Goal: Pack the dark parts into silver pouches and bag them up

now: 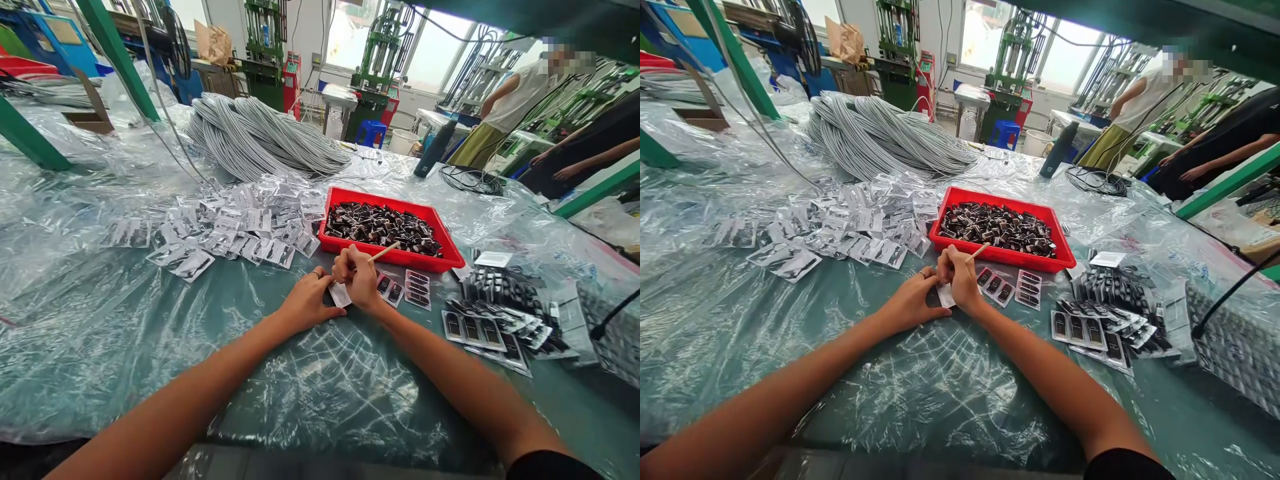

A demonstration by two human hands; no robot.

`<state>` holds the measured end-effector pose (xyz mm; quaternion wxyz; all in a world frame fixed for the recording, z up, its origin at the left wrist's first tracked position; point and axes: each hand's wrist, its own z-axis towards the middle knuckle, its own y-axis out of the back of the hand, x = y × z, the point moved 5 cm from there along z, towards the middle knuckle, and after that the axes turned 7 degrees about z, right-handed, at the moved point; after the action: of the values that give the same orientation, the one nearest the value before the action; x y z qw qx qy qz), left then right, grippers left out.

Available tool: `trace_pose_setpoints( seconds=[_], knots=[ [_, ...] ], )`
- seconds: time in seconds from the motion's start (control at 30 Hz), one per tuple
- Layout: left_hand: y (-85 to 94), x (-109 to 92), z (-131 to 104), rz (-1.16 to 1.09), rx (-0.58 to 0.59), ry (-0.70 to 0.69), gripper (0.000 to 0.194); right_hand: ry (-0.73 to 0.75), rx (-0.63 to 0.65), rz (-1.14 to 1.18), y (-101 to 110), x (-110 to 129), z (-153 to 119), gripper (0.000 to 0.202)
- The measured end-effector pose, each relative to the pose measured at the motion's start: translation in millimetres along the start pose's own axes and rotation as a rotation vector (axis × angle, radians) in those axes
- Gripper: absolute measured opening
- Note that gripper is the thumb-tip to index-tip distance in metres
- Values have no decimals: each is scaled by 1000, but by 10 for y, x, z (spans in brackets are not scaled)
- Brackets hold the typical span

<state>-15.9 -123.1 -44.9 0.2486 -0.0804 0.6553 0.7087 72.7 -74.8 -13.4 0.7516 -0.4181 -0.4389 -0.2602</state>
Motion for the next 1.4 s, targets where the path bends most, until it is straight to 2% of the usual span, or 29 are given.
trace_pose_setpoints(
  seconds=[0.2,0.3,0.4,0.53,0.77,1.07,1.4],
  knots=[
    [-6,3,-6,-46,-47,-19,42,17,25,-86,-19,-145,-47,61],
    [-22,8,-3,-38,-62,17,39,-19,-6,-14,-17,-183,-34,60],
    [-18,25,-2,-10,-83,53,28,-86,5,49,-32,-211,-59,56],
    [24,62,3,-4,-114,37,17,-200,91,18,-68,-231,-135,52],
    [40,20,1,39,-72,50,36,-78,-8,142,6,-101,33,50],
    [39,26,16,-83,-87,130,34,-4,-21,-12,-30,-188,43,54],
    [33,23,11,-75,-120,87,29,28,-41,-17,10,-179,-70,53]
  ],
)
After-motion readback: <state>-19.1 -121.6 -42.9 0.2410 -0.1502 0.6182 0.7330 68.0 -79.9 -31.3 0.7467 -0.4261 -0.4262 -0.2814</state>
